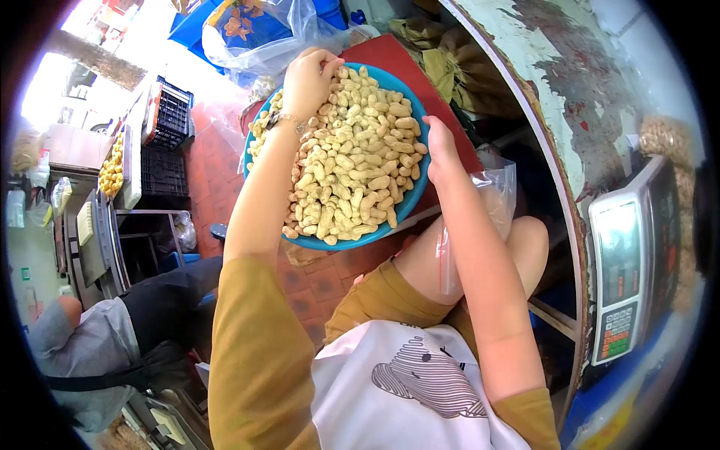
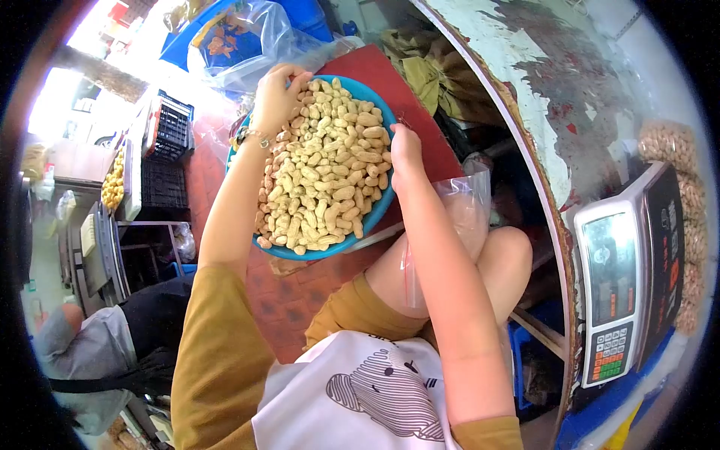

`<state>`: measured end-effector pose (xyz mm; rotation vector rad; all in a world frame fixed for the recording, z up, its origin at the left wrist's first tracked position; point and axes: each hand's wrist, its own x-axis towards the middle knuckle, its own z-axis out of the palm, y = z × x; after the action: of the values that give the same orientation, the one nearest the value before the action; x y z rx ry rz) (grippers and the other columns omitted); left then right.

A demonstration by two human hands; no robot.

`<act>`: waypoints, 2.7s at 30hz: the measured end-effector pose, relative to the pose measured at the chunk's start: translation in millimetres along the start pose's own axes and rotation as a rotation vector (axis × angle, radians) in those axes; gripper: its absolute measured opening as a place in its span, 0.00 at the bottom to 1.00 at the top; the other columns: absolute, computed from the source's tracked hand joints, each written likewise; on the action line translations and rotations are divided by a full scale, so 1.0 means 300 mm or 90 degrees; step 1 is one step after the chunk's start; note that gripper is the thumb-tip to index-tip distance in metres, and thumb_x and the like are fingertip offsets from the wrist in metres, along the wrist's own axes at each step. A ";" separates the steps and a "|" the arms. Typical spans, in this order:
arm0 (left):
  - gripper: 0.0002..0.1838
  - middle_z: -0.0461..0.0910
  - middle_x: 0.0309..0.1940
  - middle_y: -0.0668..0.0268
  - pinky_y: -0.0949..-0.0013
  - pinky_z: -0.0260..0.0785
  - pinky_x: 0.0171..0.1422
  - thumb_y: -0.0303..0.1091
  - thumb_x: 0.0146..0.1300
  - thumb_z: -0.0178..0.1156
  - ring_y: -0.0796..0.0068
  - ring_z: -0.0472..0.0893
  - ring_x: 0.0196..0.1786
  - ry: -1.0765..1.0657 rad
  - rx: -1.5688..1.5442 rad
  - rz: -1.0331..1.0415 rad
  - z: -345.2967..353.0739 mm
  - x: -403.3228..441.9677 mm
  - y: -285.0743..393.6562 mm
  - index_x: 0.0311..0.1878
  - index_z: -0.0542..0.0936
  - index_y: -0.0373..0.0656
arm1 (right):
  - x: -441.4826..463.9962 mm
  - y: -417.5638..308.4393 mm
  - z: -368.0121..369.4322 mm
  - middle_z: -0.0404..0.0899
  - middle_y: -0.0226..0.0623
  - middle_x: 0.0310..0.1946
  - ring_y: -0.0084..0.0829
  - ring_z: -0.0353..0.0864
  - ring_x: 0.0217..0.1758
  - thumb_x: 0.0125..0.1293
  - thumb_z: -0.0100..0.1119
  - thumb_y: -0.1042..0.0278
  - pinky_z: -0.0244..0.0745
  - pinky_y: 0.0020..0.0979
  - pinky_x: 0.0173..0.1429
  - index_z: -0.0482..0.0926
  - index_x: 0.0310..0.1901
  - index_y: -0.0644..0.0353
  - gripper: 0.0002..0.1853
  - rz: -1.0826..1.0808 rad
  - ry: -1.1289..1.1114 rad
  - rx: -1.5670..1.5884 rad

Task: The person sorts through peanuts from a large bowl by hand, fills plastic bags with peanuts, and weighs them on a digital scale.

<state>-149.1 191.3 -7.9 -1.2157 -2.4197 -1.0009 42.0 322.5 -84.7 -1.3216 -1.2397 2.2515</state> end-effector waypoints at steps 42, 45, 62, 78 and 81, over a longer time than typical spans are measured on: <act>0.10 0.81 0.35 0.58 0.65 0.73 0.46 0.33 0.70 0.57 0.67 0.81 0.40 -0.276 -0.329 0.086 -0.082 -0.177 0.230 0.48 0.80 0.38 | -0.112 -0.060 0.025 0.87 0.36 0.34 0.23 0.86 0.34 0.64 0.69 0.66 0.77 0.21 0.42 0.84 0.41 0.64 0.10 -0.332 -0.278 0.015; 0.09 0.80 0.35 0.55 0.64 0.73 0.45 0.31 0.69 0.58 0.64 0.82 0.40 -0.269 -0.300 0.044 -0.097 -0.187 0.257 0.47 0.79 0.38 | -0.134 -0.069 0.042 0.86 0.36 0.33 0.22 0.84 0.33 0.66 0.65 0.68 0.76 0.21 0.40 0.83 0.42 0.66 0.10 -0.307 -0.253 -0.022; 0.10 0.78 0.30 0.52 0.59 0.70 0.40 0.36 0.72 0.56 0.57 0.79 0.35 -0.351 -0.243 -0.035 -0.096 -0.180 0.292 0.41 0.72 0.37 | -0.197 -0.076 0.044 0.85 0.33 0.26 0.18 0.82 0.27 0.65 0.65 0.71 0.75 0.21 0.32 0.82 0.35 0.68 0.08 -0.501 -0.154 -0.254; 0.14 0.78 0.53 0.64 0.73 0.71 0.56 0.30 0.74 0.51 0.77 0.79 0.45 -0.281 -1.095 -0.415 -0.019 -0.195 0.245 0.59 0.78 0.48 | -0.122 -0.102 -0.019 0.85 0.35 0.31 0.22 0.83 0.32 0.64 0.65 0.70 0.76 0.20 0.39 0.83 0.41 0.66 0.09 -0.422 -0.030 -0.063; 0.11 0.76 0.37 0.63 0.70 0.66 0.39 0.34 0.75 0.50 0.75 0.71 0.35 -0.306 -1.251 -0.466 -0.083 -0.240 0.198 0.49 0.75 0.35 | -0.120 -0.124 -0.029 0.83 0.35 0.28 0.21 0.78 0.28 0.63 0.63 0.72 0.74 0.21 0.37 0.82 0.38 0.68 0.07 -0.381 0.063 0.032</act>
<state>-60.0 155.2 2.0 -0.6092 -1.3687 -4.0166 61.9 328.8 -36.4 -0.8735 -1.3149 1.7593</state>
